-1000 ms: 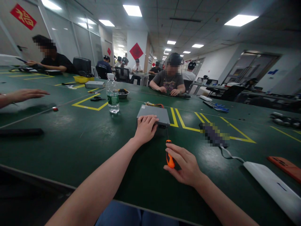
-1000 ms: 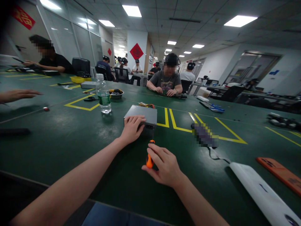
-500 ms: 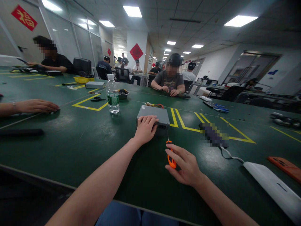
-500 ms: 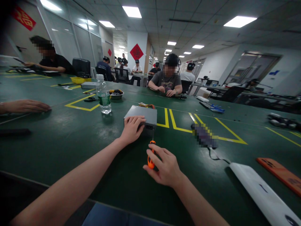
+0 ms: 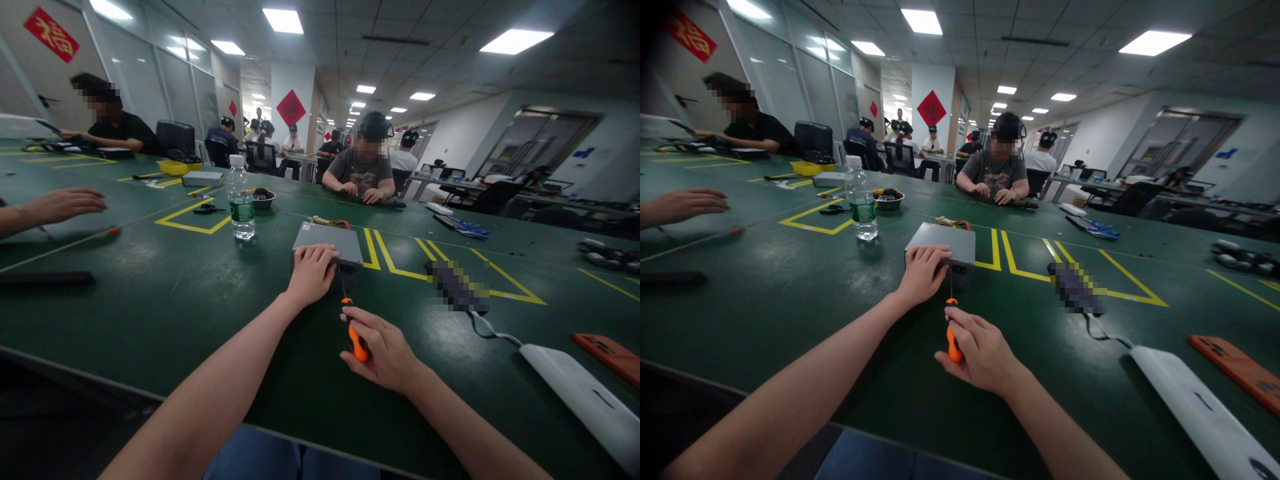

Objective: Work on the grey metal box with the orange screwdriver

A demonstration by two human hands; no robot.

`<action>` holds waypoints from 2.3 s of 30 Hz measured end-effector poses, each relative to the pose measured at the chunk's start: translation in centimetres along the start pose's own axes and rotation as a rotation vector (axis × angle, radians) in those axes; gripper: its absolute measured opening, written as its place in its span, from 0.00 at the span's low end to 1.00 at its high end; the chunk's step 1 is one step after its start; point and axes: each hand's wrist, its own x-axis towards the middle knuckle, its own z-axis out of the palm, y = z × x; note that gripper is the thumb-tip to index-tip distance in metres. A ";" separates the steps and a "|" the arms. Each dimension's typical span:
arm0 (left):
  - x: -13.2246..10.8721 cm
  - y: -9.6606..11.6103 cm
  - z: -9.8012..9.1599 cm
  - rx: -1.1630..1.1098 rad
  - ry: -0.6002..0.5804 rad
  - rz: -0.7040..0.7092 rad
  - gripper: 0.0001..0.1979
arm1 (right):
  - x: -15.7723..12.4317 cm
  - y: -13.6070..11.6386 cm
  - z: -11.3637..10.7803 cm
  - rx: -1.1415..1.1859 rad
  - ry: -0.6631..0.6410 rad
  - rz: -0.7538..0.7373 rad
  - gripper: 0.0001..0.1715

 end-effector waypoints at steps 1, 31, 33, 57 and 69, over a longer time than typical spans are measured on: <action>0.0 0.0 0.0 0.000 0.000 -0.002 0.10 | 0.0 0.0 0.1 0.002 -0.010 0.007 0.20; 0.0 0.2 -0.1 0.004 -0.019 -0.013 0.11 | 0.0 -0.2 0.4 0.004 -0.099 0.018 0.23; 0.0 0.2 -0.1 0.006 -0.020 -0.013 0.11 | -0.1 -0.2 0.5 0.052 -0.099 0.048 0.25; 0.0 0.1 0.1 0.013 -0.021 -0.008 0.12 | 0.9 -0.8 0.0 0.045 -0.130 0.029 0.22; 0.0 0.2 0.0 0.011 -0.018 -0.019 0.12 | 1.1 -1.1 0.4 0.096 -0.157 0.053 0.22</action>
